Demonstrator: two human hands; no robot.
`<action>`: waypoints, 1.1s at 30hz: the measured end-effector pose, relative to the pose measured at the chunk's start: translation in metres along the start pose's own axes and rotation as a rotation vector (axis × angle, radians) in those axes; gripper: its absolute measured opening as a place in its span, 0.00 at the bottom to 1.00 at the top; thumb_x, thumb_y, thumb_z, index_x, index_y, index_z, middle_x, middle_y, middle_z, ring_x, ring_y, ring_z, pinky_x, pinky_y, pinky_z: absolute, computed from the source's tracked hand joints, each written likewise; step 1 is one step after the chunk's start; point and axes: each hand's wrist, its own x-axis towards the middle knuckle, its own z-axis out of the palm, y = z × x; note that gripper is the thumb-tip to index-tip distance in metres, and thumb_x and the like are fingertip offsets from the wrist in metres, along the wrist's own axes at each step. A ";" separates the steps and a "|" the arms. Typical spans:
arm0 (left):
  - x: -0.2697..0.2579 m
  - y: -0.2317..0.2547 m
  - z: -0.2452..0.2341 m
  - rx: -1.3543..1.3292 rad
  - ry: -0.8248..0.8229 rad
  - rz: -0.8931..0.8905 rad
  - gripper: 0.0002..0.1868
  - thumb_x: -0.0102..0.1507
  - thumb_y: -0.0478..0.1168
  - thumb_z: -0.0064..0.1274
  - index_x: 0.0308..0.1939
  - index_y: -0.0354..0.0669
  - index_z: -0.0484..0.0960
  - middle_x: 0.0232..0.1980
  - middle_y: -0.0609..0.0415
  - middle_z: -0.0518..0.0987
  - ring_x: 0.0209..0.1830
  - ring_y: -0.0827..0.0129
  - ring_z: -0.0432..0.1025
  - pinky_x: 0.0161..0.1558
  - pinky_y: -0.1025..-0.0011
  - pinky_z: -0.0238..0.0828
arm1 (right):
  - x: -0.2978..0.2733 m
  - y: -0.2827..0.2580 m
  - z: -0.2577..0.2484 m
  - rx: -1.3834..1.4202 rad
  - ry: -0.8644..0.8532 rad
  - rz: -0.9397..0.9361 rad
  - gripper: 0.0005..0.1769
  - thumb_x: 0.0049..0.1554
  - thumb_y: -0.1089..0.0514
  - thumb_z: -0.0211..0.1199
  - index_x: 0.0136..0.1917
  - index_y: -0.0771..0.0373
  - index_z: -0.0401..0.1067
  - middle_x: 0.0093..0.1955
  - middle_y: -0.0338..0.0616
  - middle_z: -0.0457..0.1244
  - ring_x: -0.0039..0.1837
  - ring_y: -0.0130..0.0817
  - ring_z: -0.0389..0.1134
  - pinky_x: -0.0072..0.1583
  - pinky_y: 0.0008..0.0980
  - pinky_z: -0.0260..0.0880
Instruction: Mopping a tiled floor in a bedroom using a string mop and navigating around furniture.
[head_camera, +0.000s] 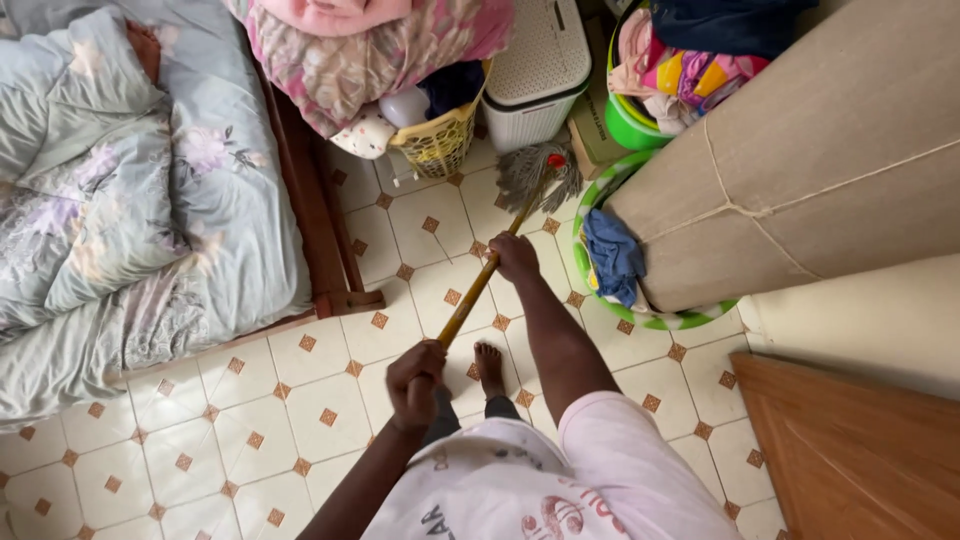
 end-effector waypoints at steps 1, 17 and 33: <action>0.013 0.002 -0.001 -0.002 -0.001 0.008 0.10 0.47 0.28 0.36 0.15 0.43 0.72 0.16 0.53 0.64 0.19 0.63 0.64 0.37 0.64 0.74 | 0.008 -0.006 -0.006 -0.004 0.007 -0.003 0.08 0.61 0.45 0.61 0.48 0.47 0.72 0.54 0.35 0.68 0.66 0.40 0.69 0.68 0.55 0.65; 0.121 0.081 -0.055 -0.065 -0.081 -0.277 0.10 0.47 0.32 0.34 0.13 0.38 0.70 0.14 0.59 0.53 0.17 0.74 0.50 0.23 0.75 0.55 | -0.052 -0.126 -0.061 0.338 0.224 0.191 0.13 0.63 0.49 0.62 0.43 0.57 0.68 0.42 0.44 0.63 0.56 0.45 0.70 0.62 0.41 0.72; -0.022 0.260 -0.152 -0.007 -0.373 -0.238 0.10 0.47 0.27 0.33 0.17 0.40 0.70 0.18 0.53 0.64 0.20 0.66 0.54 0.27 0.72 0.50 | -0.213 -0.286 0.001 0.429 -0.038 0.105 0.14 0.58 0.50 0.64 0.34 0.57 0.68 0.37 0.41 0.66 0.41 0.43 0.68 0.40 0.44 0.63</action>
